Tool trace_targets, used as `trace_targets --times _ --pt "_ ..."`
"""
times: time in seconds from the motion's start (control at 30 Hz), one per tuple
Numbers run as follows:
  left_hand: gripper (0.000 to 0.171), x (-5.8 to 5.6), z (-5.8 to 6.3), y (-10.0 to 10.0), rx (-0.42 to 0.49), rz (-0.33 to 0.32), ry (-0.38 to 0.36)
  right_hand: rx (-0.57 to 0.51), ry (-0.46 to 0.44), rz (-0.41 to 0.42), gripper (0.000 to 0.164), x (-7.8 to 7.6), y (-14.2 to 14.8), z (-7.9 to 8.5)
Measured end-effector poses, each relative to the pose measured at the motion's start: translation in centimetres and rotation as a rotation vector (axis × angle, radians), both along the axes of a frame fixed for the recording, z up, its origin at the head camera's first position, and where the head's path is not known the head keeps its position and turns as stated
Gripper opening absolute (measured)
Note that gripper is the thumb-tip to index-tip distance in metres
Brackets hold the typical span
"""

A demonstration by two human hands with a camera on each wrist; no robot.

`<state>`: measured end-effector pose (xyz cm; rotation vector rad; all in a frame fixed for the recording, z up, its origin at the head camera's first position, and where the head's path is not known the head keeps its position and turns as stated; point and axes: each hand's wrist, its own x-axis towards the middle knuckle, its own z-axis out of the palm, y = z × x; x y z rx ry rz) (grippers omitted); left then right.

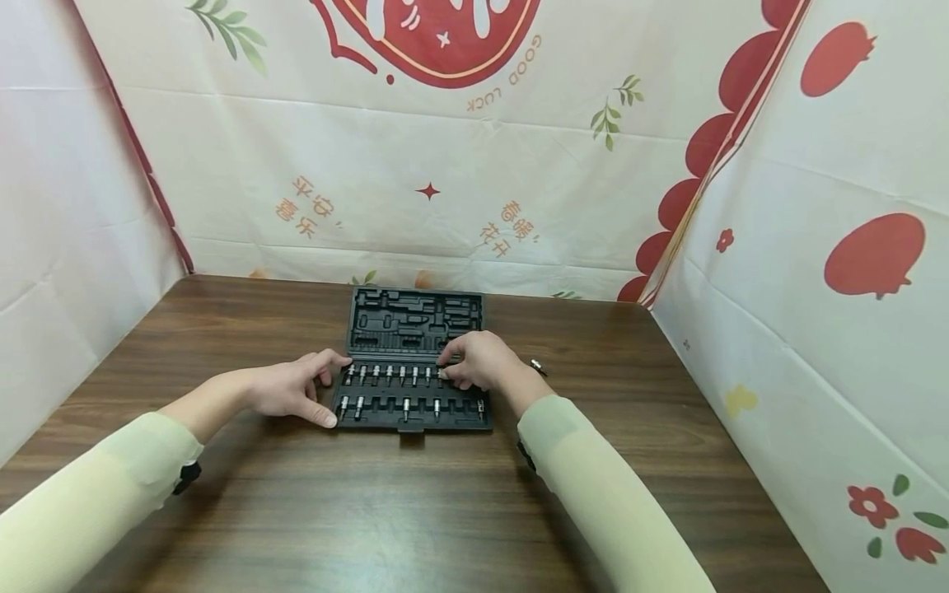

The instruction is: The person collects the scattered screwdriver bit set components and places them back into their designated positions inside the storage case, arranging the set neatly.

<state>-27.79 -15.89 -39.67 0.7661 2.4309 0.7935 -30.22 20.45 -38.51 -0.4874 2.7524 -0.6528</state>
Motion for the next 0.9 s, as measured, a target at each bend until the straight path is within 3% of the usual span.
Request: trace_targets --times 0.4,0.67,0.9 --pt "0.103 0.07 0.18 0.05 0.0 0.006 -0.008 0.042 0.007 0.012 0.009 0.06 -0.29 0.29" --pt "0.103 0.19 0.65 0.03 -0.013 -0.005 -0.004 0.058 -0.007 -0.024 0.011 0.16 -0.62 0.85" --pt "0.103 0.18 0.39 0.13 -0.016 -0.012 -0.024 0.046 0.005 -0.028 0.012 0.54 0.09 0.1"
